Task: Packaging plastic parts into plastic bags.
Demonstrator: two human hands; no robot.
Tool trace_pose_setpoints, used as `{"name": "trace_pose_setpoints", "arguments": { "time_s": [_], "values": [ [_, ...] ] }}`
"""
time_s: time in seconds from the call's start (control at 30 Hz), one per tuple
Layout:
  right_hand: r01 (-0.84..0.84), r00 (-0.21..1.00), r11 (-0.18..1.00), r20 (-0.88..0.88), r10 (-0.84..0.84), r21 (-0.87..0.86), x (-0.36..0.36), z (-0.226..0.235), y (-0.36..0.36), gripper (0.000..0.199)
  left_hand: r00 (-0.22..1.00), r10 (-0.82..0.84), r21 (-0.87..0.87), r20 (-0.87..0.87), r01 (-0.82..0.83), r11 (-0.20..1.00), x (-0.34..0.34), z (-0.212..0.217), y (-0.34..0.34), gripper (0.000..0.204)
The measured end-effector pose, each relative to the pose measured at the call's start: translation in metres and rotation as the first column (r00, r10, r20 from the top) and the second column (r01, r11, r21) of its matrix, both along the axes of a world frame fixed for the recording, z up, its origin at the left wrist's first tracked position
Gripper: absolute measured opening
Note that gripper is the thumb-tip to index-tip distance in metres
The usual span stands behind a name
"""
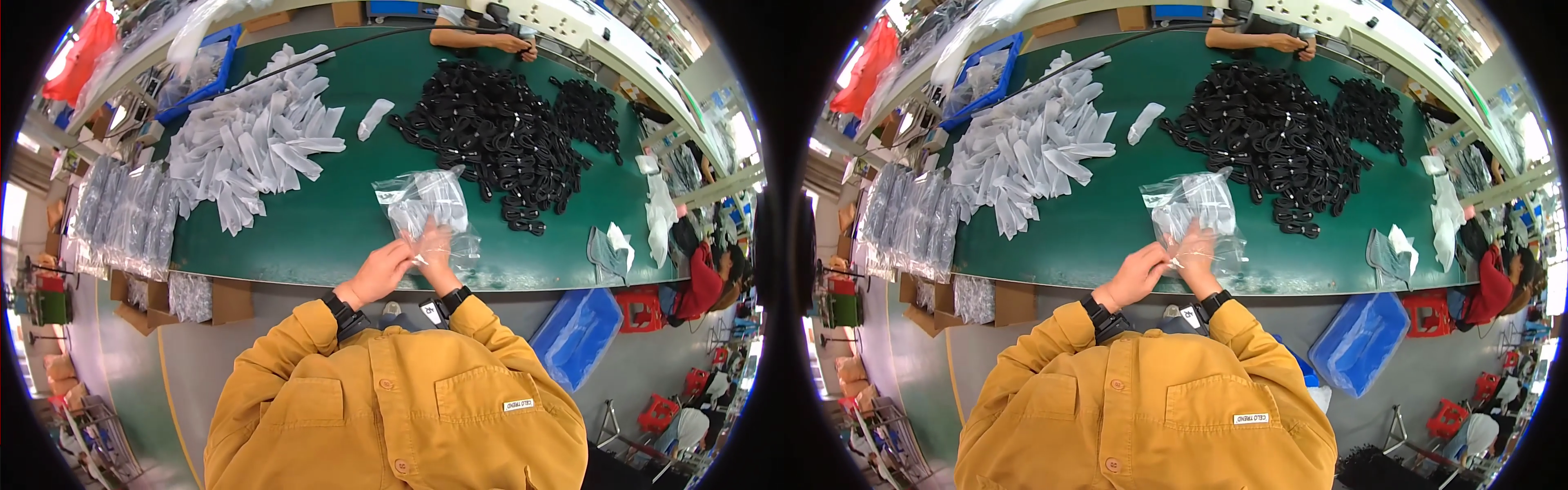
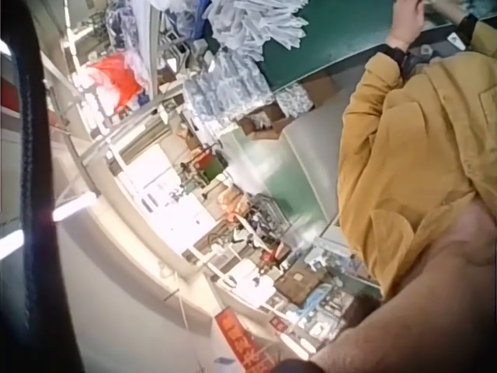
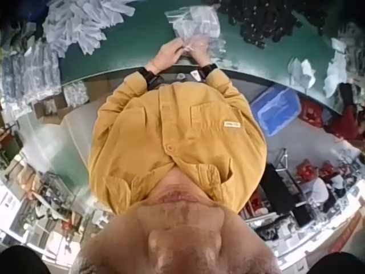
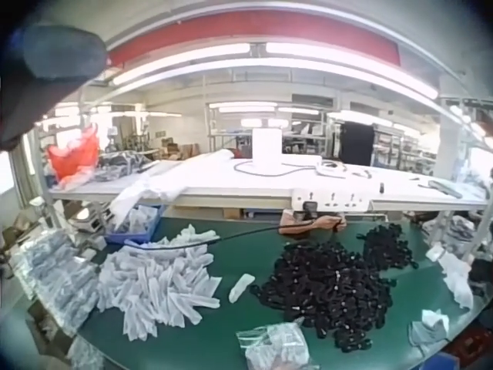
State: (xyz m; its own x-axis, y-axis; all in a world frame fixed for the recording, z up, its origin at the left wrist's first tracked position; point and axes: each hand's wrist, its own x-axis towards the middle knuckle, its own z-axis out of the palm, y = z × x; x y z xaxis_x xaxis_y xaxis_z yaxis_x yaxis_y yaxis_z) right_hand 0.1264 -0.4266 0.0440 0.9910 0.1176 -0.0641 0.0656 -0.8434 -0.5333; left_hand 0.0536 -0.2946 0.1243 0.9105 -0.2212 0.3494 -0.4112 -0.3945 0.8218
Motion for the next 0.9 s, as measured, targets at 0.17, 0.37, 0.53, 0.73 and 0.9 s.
{"name": "trace_pose_setpoints", "arguments": {
  "time_s": [0.17,0.37,0.53,0.73,0.9],
  "values": [
    [-0.017,0.986,1.0,0.164,0.019,-0.013,0.015,-0.007,0.018,0.084,0.992,-0.123,0.0,-0.016,0.123,0.992,-0.003,-0.004,-0.006,0.008],
    [-0.122,0.972,0.991,0.209,0.107,0.06,0.027,-0.005,0.026,0.085,0.999,-0.016,0.001,-0.03,0.016,1.0,0.011,-0.012,0.01,0.007],
    [-0.36,0.923,0.925,0.099,0.373,-0.124,0.019,-0.013,0.027,0.065,0.999,0.031,0.016,-0.043,-0.03,0.999,0.005,-0.037,0.019,0.013],
    [-0.38,0.923,0.842,-0.093,0.374,-0.383,0.068,0.001,0.03,0.054,0.937,-0.239,-0.066,-0.256,0.229,0.971,0.013,-0.025,-0.011,0.01],
    [-0.192,0.977,0.903,-0.158,0.141,-0.384,0.057,0.078,0.011,0.072,1.0,0.008,-0.043,-0.008,-0.009,0.999,0.028,-0.025,0.003,0.009]
  ]
}}
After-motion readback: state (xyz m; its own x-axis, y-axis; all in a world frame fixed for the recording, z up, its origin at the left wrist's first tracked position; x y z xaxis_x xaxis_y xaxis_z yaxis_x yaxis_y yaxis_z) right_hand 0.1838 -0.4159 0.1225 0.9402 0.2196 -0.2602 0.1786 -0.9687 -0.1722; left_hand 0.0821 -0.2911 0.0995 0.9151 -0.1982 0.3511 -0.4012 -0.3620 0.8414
